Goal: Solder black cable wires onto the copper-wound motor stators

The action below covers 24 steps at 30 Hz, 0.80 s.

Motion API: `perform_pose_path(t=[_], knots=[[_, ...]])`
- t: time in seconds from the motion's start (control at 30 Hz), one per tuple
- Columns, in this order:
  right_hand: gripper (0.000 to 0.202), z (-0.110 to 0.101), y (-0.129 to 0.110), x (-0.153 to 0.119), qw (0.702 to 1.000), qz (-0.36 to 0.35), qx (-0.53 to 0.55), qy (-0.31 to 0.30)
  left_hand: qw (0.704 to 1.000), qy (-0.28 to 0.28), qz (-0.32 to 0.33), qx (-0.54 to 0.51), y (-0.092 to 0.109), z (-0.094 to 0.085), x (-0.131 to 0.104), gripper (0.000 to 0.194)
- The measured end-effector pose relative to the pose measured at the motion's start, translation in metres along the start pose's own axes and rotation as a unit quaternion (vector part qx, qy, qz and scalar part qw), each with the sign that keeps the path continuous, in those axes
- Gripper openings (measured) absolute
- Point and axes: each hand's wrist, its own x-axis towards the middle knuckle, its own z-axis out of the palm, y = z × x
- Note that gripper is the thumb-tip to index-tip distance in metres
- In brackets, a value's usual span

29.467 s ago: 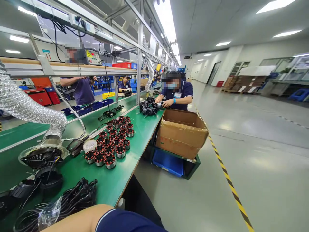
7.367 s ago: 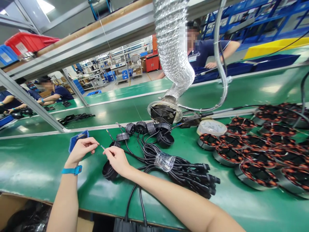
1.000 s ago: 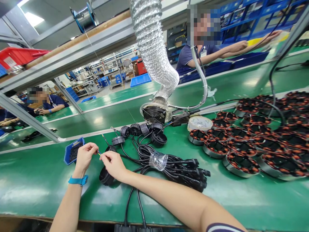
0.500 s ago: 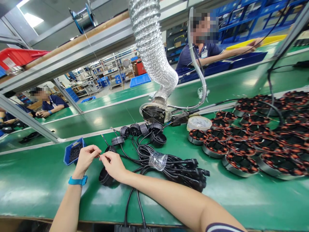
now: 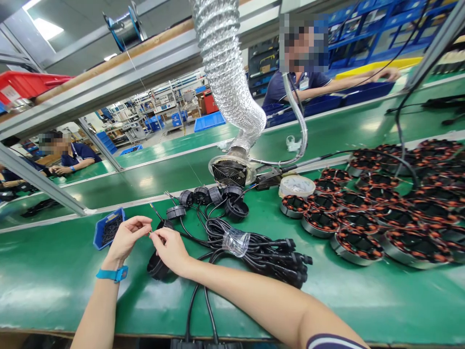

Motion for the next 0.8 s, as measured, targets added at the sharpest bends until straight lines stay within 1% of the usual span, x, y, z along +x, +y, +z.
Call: perform_pose_path(t=[0.17,0.3,0.4,0.53,0.7,0.8], knots=[[0.032,-0.002,0.0,0.0,1.0,-0.005,-0.024,-0.011,1.0,-0.031,0.0,0.004,0.001,0.0,0.0,0.032],[0.033,-0.003,-0.001,-0.001,0.999,-0.011,-0.03,-0.02,0.999,-0.045,0.005,0.003,0.002,0.0,0.0,0.033],[0.027,-0.002,-0.004,-0.002,1.0,-0.015,-0.024,-0.013,0.999,-0.05,0.008,-0.004,0.003,-0.004,-0.001,0.033],[0.013,0.0,-0.006,-0.005,0.999,-0.024,-0.018,0.017,0.999,-0.047,0.007,-0.003,0.004,-0.013,-0.003,0.034],[0.017,0.001,-0.007,-0.009,0.996,-0.023,-0.089,0.017,0.999,-0.048,0.002,0.015,0.004,-0.02,-0.002,0.034],[0.019,0.001,-0.006,-0.009,0.994,-0.003,-0.111,0.014,0.999,-0.051,-0.005,0.018,0.005,-0.02,-0.002,0.034]])
